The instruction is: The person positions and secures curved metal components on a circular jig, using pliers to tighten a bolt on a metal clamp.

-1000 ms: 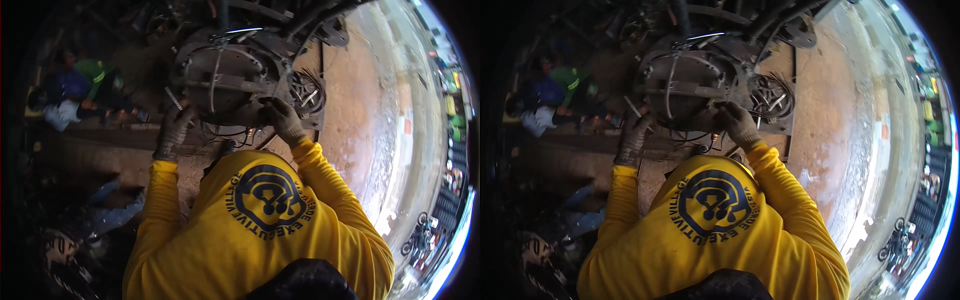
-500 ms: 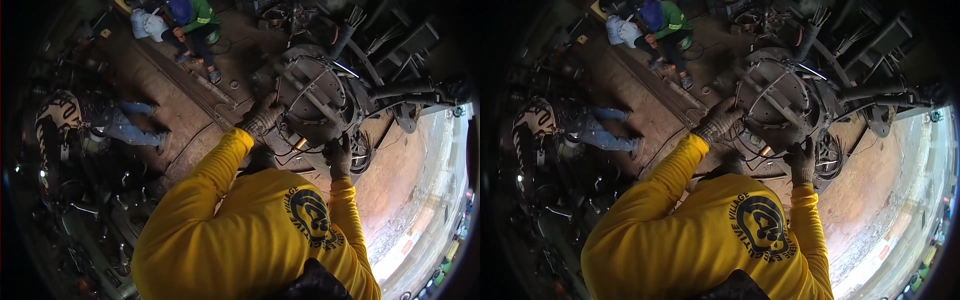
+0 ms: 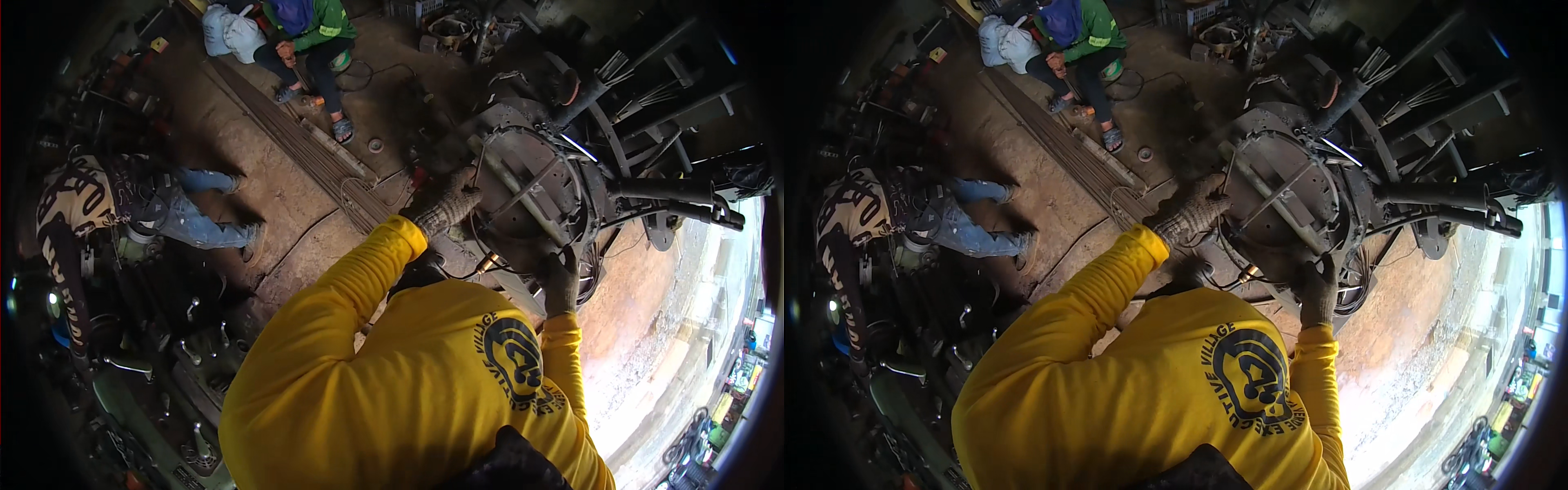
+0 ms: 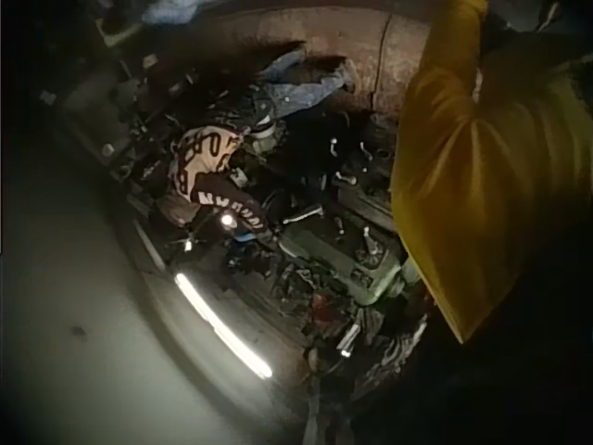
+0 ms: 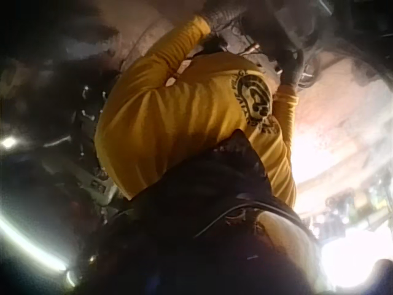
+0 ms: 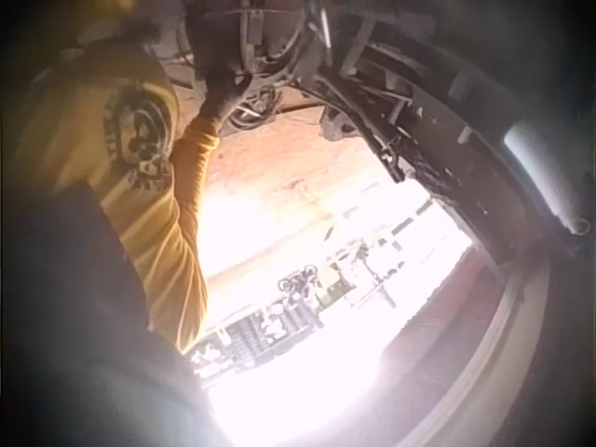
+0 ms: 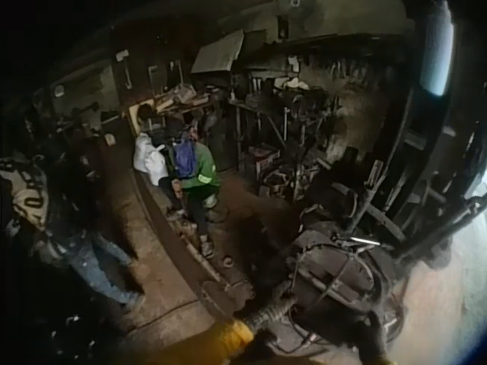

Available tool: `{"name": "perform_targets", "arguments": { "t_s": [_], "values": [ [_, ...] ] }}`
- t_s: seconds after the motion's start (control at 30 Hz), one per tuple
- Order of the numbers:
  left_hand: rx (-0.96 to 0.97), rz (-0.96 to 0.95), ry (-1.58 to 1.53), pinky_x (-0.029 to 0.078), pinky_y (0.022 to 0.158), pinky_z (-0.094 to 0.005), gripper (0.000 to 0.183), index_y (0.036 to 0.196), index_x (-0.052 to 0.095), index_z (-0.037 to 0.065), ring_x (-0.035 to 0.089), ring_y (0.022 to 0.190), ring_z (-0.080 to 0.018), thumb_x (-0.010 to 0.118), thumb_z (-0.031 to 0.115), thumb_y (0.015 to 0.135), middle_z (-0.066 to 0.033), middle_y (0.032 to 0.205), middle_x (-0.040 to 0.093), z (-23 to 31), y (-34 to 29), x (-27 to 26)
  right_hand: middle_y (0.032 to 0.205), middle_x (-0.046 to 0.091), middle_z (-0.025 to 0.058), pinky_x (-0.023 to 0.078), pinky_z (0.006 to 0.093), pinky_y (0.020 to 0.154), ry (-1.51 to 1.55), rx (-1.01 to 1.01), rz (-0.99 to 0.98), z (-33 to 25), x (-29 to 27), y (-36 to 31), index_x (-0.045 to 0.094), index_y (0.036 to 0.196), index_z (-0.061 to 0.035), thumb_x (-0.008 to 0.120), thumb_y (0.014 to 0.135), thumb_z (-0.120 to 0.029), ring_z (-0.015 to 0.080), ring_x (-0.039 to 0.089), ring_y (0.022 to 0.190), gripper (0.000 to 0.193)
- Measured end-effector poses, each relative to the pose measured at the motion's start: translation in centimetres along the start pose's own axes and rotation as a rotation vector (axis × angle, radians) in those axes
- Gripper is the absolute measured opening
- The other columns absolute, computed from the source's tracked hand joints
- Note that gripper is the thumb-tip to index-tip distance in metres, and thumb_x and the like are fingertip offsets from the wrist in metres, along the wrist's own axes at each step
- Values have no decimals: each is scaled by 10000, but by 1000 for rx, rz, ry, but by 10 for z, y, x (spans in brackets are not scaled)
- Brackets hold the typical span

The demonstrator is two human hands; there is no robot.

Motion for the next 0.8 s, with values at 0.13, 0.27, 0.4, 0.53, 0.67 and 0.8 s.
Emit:
{"name": "perform_targets", "arguments": {
  "t_s": [0.13, 0.27, 0.4, 0.53, 0.67, 0.8],
  "values": [
    [105, -100, 118, 519, 798, -352, 377, 1171, 570, 5, 652, 867, -251, 679, 190, 861, -148, 988, 665, 19, -1, -9, 892, 602, 12, 447, 214, 559, -82, 16, 73, 2, -5, -1, 464, 1366, -44, 571, 951, -97, 71, 544, 690, 432],
    [102, -143, 124, 515, 811, -392, 372, 1152, 576, 18, 660, 926, -301, 678, 238, 869, -173, 1000, 671, 26, 3, -19, 828, 579, -12, 428, 198, 510, -32, 23, 118, 7, -2, 7, 488, 1353, -67, 554, 969, -138, 51, 520, 630, 396],
    [54, -169, 271, 515, 829, -410, 388, 1160, 579, 44, 657, 943, -312, 672, 288, 873, -161, 1024, 674, 26, 10, -20, 774, 568, -28, 415, 190, 476, -134, 16, 82, 7, -5, 19, 539, 1288, -88, 542, 987, -188, 41, 513, 589, 317],
    [60, -122, 294, 515, 840, -409, 387, 1168, 585, 79, 654, 969, -318, 655, 333, 883, -140, 1045, 678, 25, 17, -23, 735, 532, -44, 373, 179, 461, -110, 13, 140, -1, 5, 15, 588, 1157, -100, 539, 998, -246, 32, 485, 573, 222],
    [10, -223, 310, 513, 859, -410, 390, 1186, 587, 97, 652, 1001, -326, 644, 345, 891, -129, 1089, 678, 16, 23, -17, 767, 553, -38, 395, 191, 478, -181, 5, 105, -6, 6, 12, 597, 1166, -93, 537, 998, -239, 39, 490, 591, 230],
    [-3, -227, 305, 513, 873, -415, 408, 1200, 588, 97, 650, 1023, -321, 642, 357, 891, -125, 1124, 673, 26, 19, -23, 841, 587, -22, 429, 202, 527, -184, 41, 125, -15, 16, 4, 579, 1216, -70, 544, 995, -234, 48, 518, 645, 277]
  ]
}}
Point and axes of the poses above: each hand's wrist, its own y-axis towards the middle knuckle, its own x-axis out of the palm, z = x × y, the point moved 7 cm from there along y, towards the middle knuckle
